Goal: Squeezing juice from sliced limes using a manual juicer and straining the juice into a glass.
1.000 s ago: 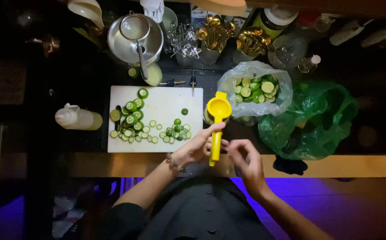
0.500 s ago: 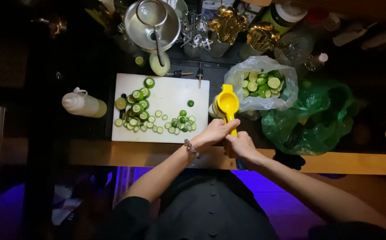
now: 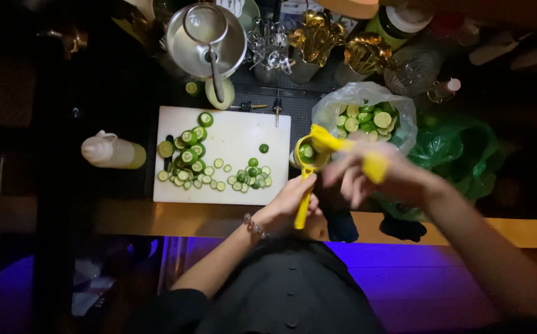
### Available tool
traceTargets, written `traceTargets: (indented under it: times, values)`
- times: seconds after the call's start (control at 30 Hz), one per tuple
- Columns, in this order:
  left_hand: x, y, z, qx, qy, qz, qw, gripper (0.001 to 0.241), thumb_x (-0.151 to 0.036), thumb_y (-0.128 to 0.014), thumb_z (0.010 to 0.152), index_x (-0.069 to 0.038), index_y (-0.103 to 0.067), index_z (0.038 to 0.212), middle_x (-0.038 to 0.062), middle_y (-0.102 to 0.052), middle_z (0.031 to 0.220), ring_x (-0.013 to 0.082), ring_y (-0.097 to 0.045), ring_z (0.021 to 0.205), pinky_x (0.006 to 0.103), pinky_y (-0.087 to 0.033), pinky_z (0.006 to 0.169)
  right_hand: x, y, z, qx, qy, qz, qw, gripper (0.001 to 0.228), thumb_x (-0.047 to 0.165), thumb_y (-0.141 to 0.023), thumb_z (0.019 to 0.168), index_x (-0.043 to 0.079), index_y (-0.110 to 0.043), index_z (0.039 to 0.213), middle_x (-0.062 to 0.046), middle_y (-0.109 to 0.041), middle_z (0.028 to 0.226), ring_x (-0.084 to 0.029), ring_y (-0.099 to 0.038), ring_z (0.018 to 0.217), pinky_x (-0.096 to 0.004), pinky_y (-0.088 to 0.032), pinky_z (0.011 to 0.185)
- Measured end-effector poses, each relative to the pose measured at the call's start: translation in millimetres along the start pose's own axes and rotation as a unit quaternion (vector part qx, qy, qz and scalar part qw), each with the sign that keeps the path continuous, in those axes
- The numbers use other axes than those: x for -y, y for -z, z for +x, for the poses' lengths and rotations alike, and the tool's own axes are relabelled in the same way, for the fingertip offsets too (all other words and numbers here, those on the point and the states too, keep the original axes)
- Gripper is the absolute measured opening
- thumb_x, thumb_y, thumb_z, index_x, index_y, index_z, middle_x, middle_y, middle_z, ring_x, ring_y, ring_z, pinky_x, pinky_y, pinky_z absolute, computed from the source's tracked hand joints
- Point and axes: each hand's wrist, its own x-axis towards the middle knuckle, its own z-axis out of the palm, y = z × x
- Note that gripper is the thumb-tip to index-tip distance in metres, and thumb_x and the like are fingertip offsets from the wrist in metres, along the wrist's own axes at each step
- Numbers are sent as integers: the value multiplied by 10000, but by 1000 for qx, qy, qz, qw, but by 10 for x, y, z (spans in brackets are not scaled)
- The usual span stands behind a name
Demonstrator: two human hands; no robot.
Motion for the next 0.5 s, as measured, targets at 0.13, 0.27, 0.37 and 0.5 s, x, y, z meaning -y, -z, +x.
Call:
traceTargets:
  times: [0.13,0.27,0.37,0.5]
  values:
    - [167,86,19,-15,4,-20,1000,331,-452,-473,1068,-121,-473,1048,64,-554,575,223,-642,514,296,-465,470,-263,331,588,-69,86,-123,986,557,506,-597,902,-19,-780,941,-126,-725,683,-241,-657,576,-379,-538,546]
    - [-129,-57,-159,-15,0,-15,1000,347,-446,-475,1087,-104,-473,1029,68,-552,571,220,-634,501,299,-467,464,-428,241,1021,-182,230,-454,842,434,436,-713,830,73,-787,1055,-154,-747,792,-314,-705,704,-443,-571,632]
    - [-457,27,-256,-36,58,34,997,365,-459,-463,1071,-103,-531,1025,77,-593,601,204,-637,513,301,-472,467,-400,74,1148,-182,212,-632,723,411,429,-766,776,86,-761,1003,-198,-724,765,-368,-711,685,-491,-562,615]
    - [-1159,739,-375,-137,127,259,948,466,-430,-549,1050,-16,-743,959,89,-715,726,193,-684,571,315,-574,560,-405,159,1343,-159,176,-666,707,419,469,-790,768,58,-708,782,-179,-721,739,-374,-700,691,-492,-557,621]
